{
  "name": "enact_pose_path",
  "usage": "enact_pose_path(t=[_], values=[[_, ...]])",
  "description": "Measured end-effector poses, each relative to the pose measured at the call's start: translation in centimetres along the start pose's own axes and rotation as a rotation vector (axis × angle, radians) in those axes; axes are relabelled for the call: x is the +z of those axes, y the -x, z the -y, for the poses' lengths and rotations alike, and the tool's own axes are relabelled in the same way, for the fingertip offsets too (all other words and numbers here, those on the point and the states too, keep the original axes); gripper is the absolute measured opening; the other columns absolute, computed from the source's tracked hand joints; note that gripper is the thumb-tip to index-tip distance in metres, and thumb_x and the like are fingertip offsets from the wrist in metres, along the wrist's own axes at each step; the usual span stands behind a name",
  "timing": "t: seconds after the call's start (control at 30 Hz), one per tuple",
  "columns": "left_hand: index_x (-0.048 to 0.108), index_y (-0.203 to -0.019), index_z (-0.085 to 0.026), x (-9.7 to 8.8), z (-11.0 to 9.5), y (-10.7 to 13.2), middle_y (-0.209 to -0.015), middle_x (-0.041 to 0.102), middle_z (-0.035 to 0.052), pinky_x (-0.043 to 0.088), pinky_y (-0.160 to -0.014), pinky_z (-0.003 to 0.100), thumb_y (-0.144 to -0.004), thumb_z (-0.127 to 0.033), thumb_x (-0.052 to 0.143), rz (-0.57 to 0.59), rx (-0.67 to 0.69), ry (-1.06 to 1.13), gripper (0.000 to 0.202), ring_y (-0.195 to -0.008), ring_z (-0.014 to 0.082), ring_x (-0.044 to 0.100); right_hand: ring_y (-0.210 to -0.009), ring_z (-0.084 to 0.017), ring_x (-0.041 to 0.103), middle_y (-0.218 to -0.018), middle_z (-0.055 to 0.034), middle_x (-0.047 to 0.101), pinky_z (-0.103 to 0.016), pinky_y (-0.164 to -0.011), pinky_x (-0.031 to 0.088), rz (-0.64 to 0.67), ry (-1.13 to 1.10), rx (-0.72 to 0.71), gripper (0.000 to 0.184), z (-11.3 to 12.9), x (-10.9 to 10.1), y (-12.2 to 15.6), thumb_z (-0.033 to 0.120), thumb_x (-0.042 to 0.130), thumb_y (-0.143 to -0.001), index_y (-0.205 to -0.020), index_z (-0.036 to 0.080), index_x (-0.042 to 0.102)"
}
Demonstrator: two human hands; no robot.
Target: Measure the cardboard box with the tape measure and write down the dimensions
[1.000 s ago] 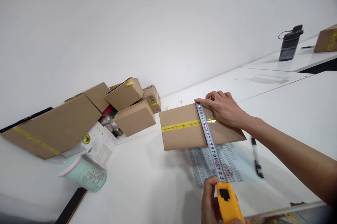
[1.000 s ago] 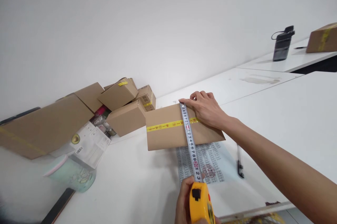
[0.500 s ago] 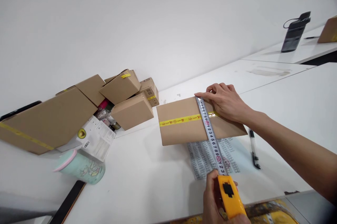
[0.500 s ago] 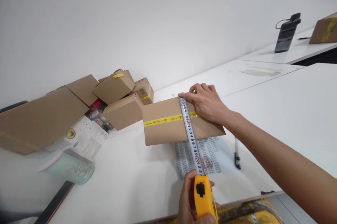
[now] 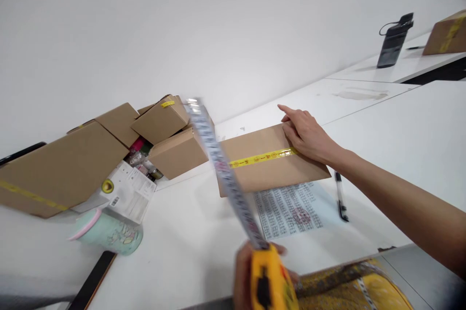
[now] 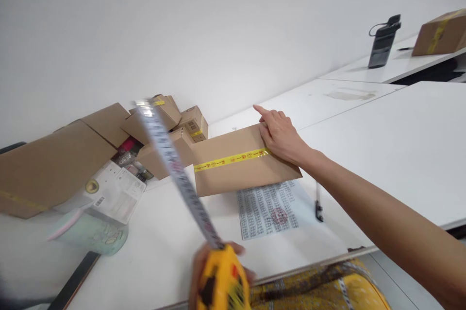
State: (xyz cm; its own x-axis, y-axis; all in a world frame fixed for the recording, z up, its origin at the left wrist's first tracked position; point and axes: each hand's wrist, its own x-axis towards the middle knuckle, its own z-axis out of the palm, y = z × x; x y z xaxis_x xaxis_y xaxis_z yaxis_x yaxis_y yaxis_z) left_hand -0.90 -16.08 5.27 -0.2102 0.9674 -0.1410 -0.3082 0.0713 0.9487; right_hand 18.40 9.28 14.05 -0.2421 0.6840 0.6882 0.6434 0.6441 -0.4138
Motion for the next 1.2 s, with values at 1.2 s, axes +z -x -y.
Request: enact_pose_path(t=[1.2], values=[[0.04,-0.143,-0.024,-4.9,-2.0,-3.9,-0.129,0.058,0.0134,0.052,-0.09,0.039,-0.064,-0.04,0.085,0.415,0.135,-0.594,0.093,-0.104,0.0291,0.063,-0.059,-0.015,0.054,-0.104,-0.007,0.071,-0.035,-0.058,0.046,-0.225,-0.859,0.458,0.044,2.7,-4.3,4.8,0.059,0.047,-0.096,-0.127,0.028,0.052]])
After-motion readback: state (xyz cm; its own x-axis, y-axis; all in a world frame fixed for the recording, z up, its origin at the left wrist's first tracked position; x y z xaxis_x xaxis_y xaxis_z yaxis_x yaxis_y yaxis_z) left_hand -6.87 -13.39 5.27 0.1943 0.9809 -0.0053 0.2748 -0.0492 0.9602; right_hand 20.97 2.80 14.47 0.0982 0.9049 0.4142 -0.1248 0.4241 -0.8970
